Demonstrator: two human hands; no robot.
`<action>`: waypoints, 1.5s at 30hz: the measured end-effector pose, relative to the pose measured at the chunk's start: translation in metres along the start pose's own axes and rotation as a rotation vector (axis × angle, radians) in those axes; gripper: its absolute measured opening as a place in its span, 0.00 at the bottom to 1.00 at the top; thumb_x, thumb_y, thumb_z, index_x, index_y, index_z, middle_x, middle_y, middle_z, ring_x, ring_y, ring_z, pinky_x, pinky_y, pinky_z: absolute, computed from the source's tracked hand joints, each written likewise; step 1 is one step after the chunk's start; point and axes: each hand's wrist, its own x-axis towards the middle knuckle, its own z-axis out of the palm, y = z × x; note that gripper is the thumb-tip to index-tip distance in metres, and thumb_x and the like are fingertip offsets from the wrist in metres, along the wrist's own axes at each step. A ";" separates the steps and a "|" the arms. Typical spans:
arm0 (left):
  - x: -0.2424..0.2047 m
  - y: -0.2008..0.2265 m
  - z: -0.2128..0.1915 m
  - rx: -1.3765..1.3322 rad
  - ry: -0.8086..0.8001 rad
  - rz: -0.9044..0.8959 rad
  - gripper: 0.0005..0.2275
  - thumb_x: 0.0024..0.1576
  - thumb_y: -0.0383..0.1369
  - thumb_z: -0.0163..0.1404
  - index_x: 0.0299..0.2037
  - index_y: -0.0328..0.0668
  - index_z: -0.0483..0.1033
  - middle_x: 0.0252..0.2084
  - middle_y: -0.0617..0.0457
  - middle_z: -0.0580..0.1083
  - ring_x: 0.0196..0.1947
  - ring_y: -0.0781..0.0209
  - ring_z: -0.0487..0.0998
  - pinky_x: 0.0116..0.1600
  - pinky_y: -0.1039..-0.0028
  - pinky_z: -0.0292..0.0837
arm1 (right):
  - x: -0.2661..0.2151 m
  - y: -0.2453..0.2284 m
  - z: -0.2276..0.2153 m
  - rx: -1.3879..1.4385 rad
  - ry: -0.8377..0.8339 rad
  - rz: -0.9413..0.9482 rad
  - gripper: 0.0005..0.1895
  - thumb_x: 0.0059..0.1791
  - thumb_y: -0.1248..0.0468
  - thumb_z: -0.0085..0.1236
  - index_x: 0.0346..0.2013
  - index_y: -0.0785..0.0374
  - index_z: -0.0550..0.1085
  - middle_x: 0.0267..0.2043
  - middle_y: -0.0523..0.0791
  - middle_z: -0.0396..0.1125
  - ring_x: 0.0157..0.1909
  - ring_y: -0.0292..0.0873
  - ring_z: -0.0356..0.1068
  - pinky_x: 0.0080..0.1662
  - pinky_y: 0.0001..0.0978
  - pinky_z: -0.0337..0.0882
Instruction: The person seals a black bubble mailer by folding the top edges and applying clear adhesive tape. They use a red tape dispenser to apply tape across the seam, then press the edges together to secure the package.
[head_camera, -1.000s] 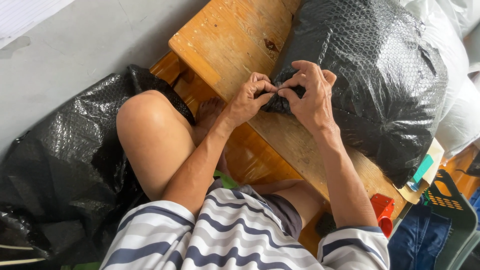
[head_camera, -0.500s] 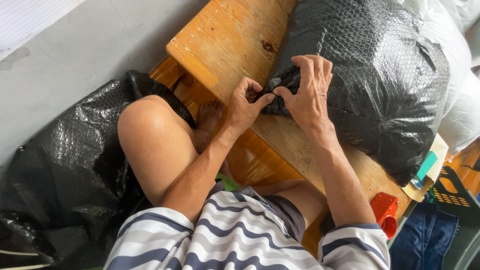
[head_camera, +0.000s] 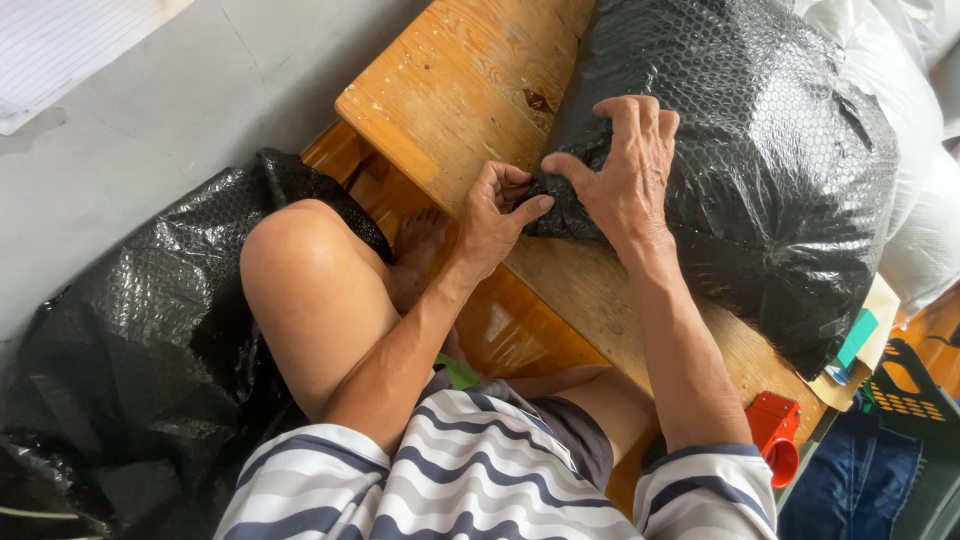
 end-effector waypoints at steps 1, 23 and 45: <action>0.003 -0.002 0.000 0.001 0.002 0.001 0.18 0.51 0.40 0.63 0.44 0.44 0.69 0.42 0.54 0.70 0.41 0.66 0.72 0.48 0.75 0.74 | 0.004 -0.002 -0.001 0.002 0.001 -0.002 0.37 0.47 0.34 0.66 0.49 0.62 0.69 0.48 0.49 0.60 0.48 0.52 0.54 0.49 0.47 0.61; 0.022 0.009 0.013 0.030 0.144 -0.123 0.15 0.48 0.38 0.63 0.39 0.44 0.72 0.36 0.55 0.72 0.38 0.66 0.71 0.43 0.76 0.73 | 0.010 -0.003 -0.022 0.046 -0.236 0.062 0.31 0.41 0.62 0.74 0.51 0.64 0.65 0.50 0.51 0.56 0.52 0.54 0.53 0.49 0.47 0.63; 0.016 0.007 0.006 0.117 0.048 0.093 0.16 0.51 0.39 0.64 0.41 0.43 0.70 0.37 0.53 0.73 0.38 0.65 0.75 0.45 0.76 0.78 | -0.005 0.008 -0.011 -0.057 -0.164 -0.146 0.37 0.38 0.58 0.79 0.52 0.67 0.66 0.54 0.53 0.56 0.50 0.57 0.55 0.51 0.50 0.62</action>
